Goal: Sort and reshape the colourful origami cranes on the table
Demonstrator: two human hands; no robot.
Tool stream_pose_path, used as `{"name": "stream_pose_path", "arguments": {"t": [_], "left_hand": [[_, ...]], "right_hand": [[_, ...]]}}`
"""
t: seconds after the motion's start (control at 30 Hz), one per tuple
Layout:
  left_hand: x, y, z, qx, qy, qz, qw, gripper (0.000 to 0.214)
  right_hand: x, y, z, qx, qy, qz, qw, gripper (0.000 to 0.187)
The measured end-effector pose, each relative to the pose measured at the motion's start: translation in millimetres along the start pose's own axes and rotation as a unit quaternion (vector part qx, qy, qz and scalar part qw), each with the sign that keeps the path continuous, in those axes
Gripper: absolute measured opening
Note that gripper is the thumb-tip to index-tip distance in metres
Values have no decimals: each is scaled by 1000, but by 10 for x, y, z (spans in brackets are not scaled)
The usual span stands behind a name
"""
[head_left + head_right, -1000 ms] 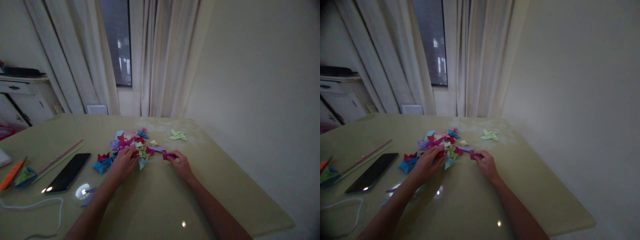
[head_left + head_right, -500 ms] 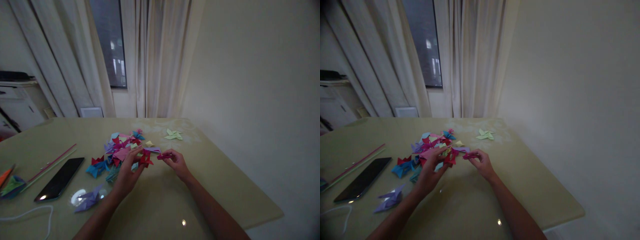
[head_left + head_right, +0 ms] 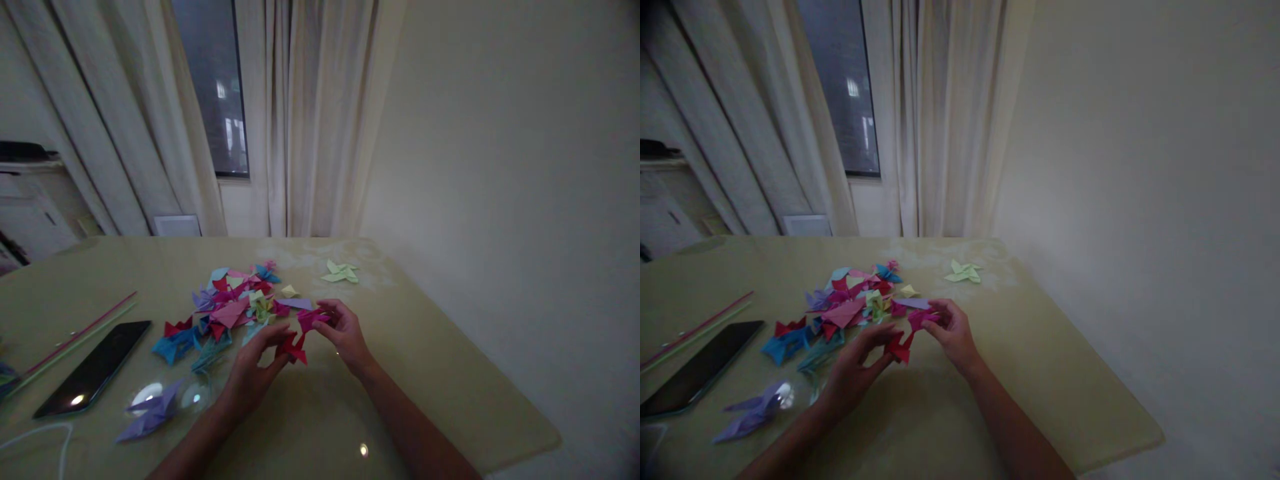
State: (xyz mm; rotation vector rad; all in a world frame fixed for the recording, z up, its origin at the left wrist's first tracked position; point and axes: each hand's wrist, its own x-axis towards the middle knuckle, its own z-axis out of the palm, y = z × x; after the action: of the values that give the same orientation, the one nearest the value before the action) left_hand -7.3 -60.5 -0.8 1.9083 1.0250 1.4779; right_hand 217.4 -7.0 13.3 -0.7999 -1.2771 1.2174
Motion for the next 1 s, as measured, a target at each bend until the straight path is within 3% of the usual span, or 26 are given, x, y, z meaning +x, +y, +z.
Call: {"name": "stream_pose_path", "arguments": {"t": [0.23,0.37,0.43,0.53,0.67,0.83,1.0], "left_hand": [[7,70,48,-72,-7,-50,996,41],[24,66,54,-60,-7,-21,998,17],[25,31,48,-25,-21,3,999,4],[22,-19,51,37,-65,48,996,9],[79,-2,132,88,-93,95,987,16],[389,67,387,148,-120,87,978,28],[880,-142,777,127,-129,74,981,39]], "right_hand": [[33,13,-48,-34,36,1,999,47],[111,31,-179,-84,52,-44,994,41],[172,26,-308,-156,73,-86,981,34],[270,8,-559,-265,122,-152,944,26],[377,32,-867,-323,155,-191,914,28],[459,172,-1054,-320,176,-180,914,29],[493,332,-1099,-313,178,-172,917,28]]}}
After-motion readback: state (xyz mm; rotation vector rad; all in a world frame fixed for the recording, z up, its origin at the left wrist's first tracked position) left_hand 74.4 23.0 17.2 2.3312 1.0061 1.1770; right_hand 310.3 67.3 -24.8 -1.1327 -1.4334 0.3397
